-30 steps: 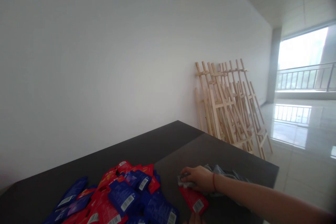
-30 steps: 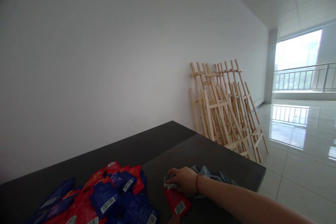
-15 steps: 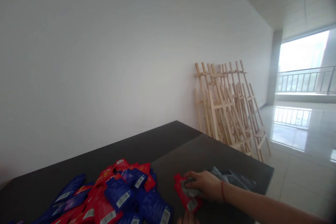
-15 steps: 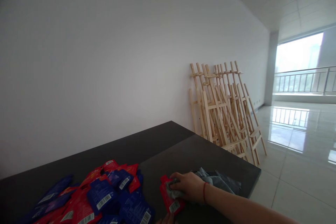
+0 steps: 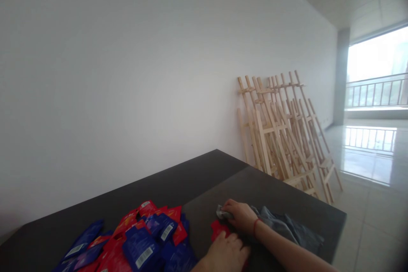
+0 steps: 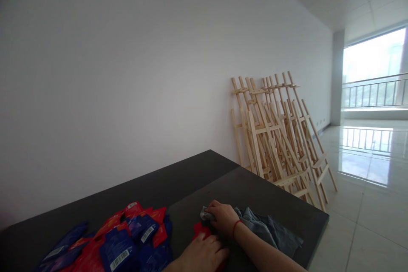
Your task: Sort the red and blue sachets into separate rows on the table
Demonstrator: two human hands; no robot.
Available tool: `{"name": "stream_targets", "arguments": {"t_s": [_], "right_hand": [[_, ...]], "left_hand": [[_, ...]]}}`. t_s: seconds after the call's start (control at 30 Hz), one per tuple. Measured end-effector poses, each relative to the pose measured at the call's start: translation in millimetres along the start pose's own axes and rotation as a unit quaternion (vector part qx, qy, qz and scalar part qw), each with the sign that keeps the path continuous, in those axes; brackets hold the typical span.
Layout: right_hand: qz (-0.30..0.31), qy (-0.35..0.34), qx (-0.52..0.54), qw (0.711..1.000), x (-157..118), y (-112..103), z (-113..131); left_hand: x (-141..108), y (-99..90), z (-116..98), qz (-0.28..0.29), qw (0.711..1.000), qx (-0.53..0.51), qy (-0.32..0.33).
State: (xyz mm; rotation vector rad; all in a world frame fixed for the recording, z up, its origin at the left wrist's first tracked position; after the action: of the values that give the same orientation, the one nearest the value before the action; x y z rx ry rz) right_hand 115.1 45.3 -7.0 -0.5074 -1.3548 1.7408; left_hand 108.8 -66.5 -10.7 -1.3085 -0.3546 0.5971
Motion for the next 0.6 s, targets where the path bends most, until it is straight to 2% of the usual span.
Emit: {"name": "stream_targets", "arguments": {"t_s": [0.1, 0.23, 0.3, 0.37, 0.43, 0.5, 0.6], "right_hand": [[-0.015, -0.004, 0.028, 0.999, -4, -6, 2], [-0.029, 0.01, 0.047, 0.998, -8, -9, 3], [-0.029, 0.009, 0.046, 0.998, -9, -9, 7], [-0.028, -0.002, 0.044, 0.999, -13, -12, 13], [-0.01, -0.034, 0.042, 0.998, -19, -16, 20], [0.017, -0.085, 0.034, 0.996, -29, -21, 29], [0.051, -0.146, -0.021, 0.988, -47, -25, 33]], "left_hand": [[2, -4.3, -7, 0.018, 0.996, 0.057, 0.061], [-13, -33.6, -6, -0.056, 0.99, 0.097, 0.089], [-22, -48.8, -3, -0.096, 0.986, 0.103, 0.084], [-30, -55.7, 1, -0.134, 0.983, 0.108, 0.058], [-37, -50.5, 4, -0.177, 0.977, 0.116, 0.014], [-47, -35.9, 1, -0.236, 0.963, 0.13, -0.031], [-71, -12.8, -21, -0.354, 0.916, 0.175, -0.072]]}}
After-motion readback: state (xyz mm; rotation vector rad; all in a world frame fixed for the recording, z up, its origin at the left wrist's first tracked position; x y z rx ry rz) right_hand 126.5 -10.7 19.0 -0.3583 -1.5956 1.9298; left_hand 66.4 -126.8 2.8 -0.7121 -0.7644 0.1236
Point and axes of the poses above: each hand's wrist, its own x-axis towards the middle knuckle, its own y-axis out of the palm, z = x × y, the point moved 10 cm from there along x, towards the middle knuckle, and after that the axes turned 3 degrees about z, right-handed, at the moved point
